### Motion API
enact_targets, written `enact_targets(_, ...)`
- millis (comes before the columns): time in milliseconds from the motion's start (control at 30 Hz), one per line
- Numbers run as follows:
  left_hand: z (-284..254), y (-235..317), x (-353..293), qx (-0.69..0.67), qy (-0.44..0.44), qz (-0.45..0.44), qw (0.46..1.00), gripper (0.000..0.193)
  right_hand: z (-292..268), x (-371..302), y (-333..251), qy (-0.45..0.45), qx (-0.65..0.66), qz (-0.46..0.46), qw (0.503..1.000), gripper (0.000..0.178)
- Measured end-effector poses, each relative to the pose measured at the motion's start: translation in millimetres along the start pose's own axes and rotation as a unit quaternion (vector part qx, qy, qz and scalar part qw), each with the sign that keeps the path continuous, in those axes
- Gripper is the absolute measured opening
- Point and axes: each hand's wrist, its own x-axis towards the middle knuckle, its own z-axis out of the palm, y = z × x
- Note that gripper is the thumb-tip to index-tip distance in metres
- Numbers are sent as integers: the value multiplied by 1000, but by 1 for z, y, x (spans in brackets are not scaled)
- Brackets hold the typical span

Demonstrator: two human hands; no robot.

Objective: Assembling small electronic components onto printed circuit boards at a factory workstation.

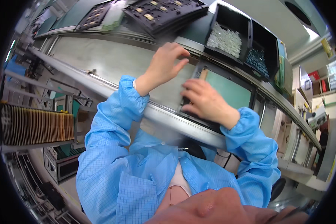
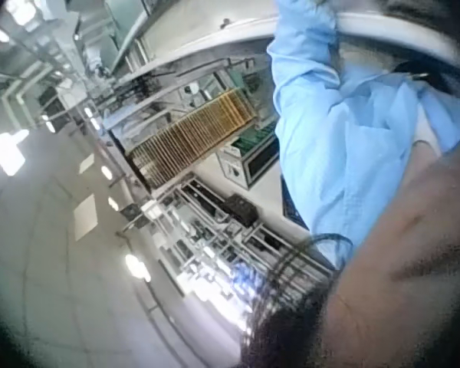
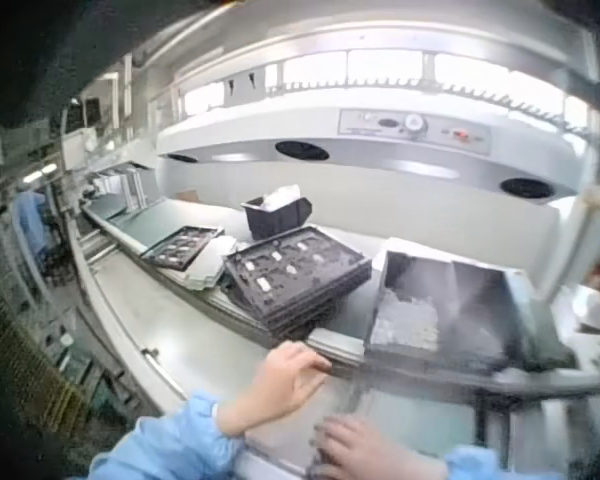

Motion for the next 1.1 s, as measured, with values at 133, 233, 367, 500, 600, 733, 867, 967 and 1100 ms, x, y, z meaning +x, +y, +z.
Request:
enact_targets(133, -5, -67, 29, -7, 259, -93, 961, 22, 29, -4, 28, -76, -15, -19, 997, 32)
enact_targets(233, -23, -121, 45, 31, 326, -242, 913, 39, 21, -9, 45, -140, -41, -20, 989, 30)
enact_targets(367, -7, -199, 70, -162, 268, -406, 859, 52, 5, -32, 64, -152, -64, -1, 986, 31)
enact_targets(500, -13, -193, 85, -215, 176, -488, 827, 45, -18, -77, 72, -165, -77, 69, 981, 30)
enact_targets(600, -22, -190, 94, -187, 142, -462, 855, 38, -40, -112, 74, -174, -89, 138, 971, 26)
enact_targets(733, -32, -210, 86, -197, 156, -431, 867, 47, -66, -160, 73, -143, -103, 199, 964, 23)
enact_targets(867, -37, -229, 62, -376, 318, -368, 789, 23, -79, -195, 77, -121, -124, 262, 949, 24)
enact_targets(967, -62, -197, 26, -415, 326, -336, 780, 17, -86, -223, 90, -101, -127, 306, 938, 27)
enact_targets(1100, -101, -144, -39, -390, 278, -312, 821, 19, -81, -213, 79, -27, -83, 350, 933, 23)
